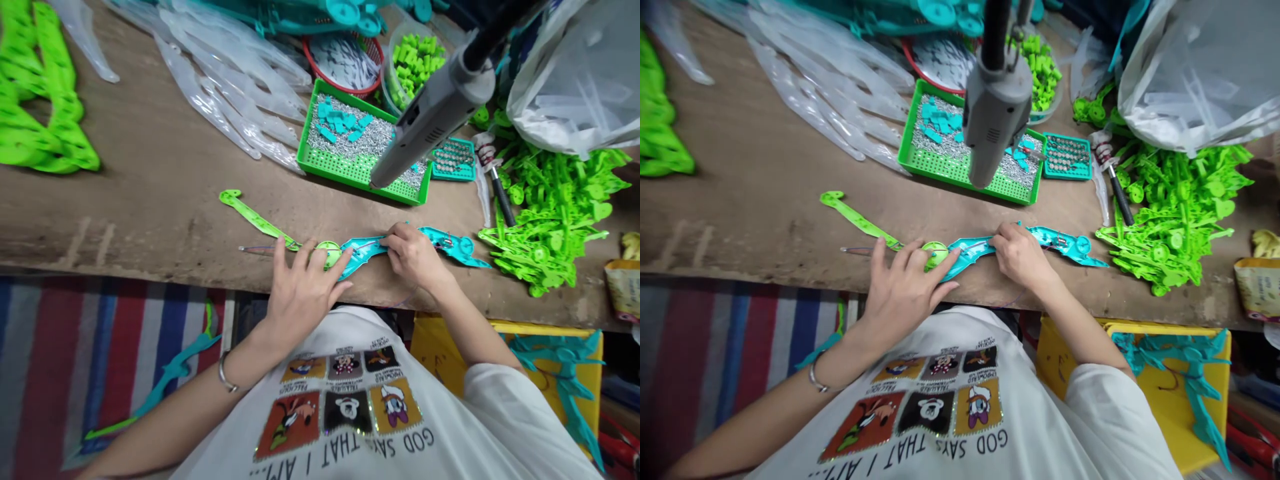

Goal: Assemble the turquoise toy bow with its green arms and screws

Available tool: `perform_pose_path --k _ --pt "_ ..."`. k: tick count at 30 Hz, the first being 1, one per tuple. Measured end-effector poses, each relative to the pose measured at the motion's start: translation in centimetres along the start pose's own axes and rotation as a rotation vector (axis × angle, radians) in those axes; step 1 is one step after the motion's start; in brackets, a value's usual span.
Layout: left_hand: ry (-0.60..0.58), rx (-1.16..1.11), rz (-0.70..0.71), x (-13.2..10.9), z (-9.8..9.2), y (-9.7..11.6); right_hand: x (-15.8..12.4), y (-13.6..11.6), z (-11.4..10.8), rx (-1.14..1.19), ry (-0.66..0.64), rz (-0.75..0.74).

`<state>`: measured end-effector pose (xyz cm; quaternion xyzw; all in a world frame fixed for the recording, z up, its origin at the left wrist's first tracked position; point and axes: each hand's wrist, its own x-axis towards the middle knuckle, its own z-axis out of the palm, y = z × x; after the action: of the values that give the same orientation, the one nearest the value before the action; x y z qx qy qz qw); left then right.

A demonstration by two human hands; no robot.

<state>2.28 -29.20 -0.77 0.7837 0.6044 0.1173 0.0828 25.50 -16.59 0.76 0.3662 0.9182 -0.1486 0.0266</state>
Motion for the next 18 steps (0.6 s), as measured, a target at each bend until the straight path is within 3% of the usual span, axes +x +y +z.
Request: perform_pose_path --k 6,11,15,18 --pt "-0.017 -0.024 -0.029 -0.6 -1.4 0.7 1.7 -1.3 -4.1 -0.075 -0.135 -0.046" --pt "0.03 -0.055 -0.034 -1.5 -1.3 0.6 7.7 -5.6 -7.0 0.043 -0.111 -0.203" --pt "0.225 -0.119 0.087 -3.4 -0.3 -0.4 12.8 -10.3 -5.9 0.264 -0.227 -0.357" --pt "0.404 -0.219 0.116 -5.5 0.5 -1.8 14.7 -13.0 -4.0 0.252 -0.334 -0.409"
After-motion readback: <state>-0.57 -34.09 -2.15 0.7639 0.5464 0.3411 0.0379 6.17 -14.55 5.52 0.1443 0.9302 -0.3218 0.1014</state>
